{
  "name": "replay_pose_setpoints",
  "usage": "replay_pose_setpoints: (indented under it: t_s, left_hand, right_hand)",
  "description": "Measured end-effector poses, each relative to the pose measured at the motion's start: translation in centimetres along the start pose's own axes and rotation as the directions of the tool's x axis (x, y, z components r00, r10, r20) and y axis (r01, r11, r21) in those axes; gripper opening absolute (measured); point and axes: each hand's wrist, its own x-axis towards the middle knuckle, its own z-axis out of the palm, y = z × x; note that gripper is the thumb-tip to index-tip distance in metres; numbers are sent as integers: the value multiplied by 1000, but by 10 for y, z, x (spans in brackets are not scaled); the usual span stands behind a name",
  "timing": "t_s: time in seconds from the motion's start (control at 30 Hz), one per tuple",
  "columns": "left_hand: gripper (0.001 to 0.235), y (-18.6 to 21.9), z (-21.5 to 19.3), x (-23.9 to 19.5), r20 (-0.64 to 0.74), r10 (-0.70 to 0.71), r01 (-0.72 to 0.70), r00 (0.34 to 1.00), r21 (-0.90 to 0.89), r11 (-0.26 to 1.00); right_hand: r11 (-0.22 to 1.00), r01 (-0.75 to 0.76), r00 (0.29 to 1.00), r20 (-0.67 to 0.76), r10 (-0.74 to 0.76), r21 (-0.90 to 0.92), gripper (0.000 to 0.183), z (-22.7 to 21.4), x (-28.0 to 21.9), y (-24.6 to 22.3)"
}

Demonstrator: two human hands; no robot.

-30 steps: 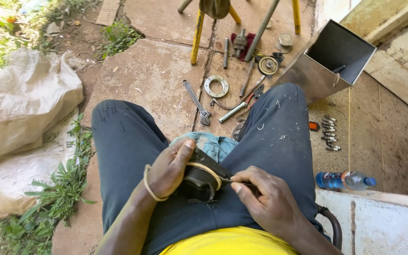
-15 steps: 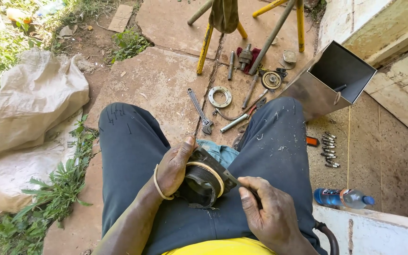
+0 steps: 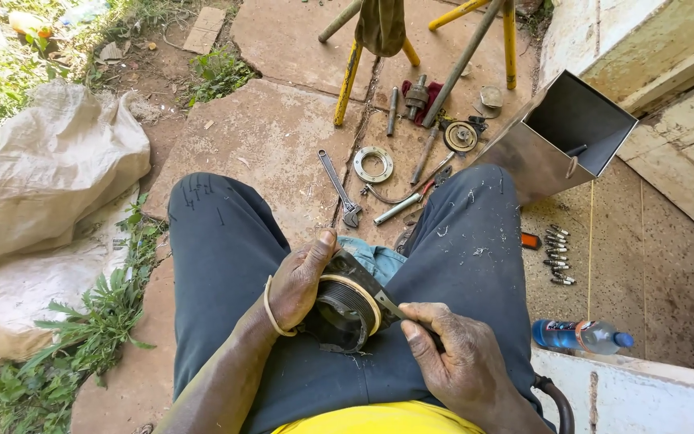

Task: Manually scraping and cleaning the inner surface of a metal ring using a piece of sandpaper.

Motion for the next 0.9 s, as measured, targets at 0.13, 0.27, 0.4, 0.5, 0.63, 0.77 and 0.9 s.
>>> replay_pose_setpoints:
  t_s: [0.13, 0.27, 0.4, 0.5, 0.63, 0.77, 0.9]
  left_hand:
    - [63, -3, -1, 1, 48, 48, -47, 998, -24, 999]
    - [68, -4, -4, 1, 87, 65, -64, 994, -19, 998]
    - [73, 2, -1, -1, 54, -15, 10, 998, 92, 996]
    - [69, -1, 1, 0, 181, 150, -176, 972, 138, 975]
    - [74, 1, 1, -2, 198, 145, -185, 969, 202, 962]
    - [80, 7, 4, -6, 282, 177, -273, 943, 351, 896]
    - [77, 5, 10, -5, 255, 136, -238, 957, 428, 872]
  right_hand:
    - [998, 1, 998, 70, -5, 61, 23, -1, -4, 5]
    - [996, 70, 997, 15, -70, 55, 25, 2, -3, 4]
    - [991, 111, 993, -42, -114, -70, 25, 17, -9, 5]
    - [965, 195, 976, -59, -208, -173, 30, 25, -8, 2]
    - [975, 169, 986, 30, -166, -145, 27, 18, 3, -8]
    - [981, 123, 982, 160, -99, -147, 20, 14, 17, -14]
    - [970, 67, 955, 295, 5, -235, 16, 6, 34, -14]
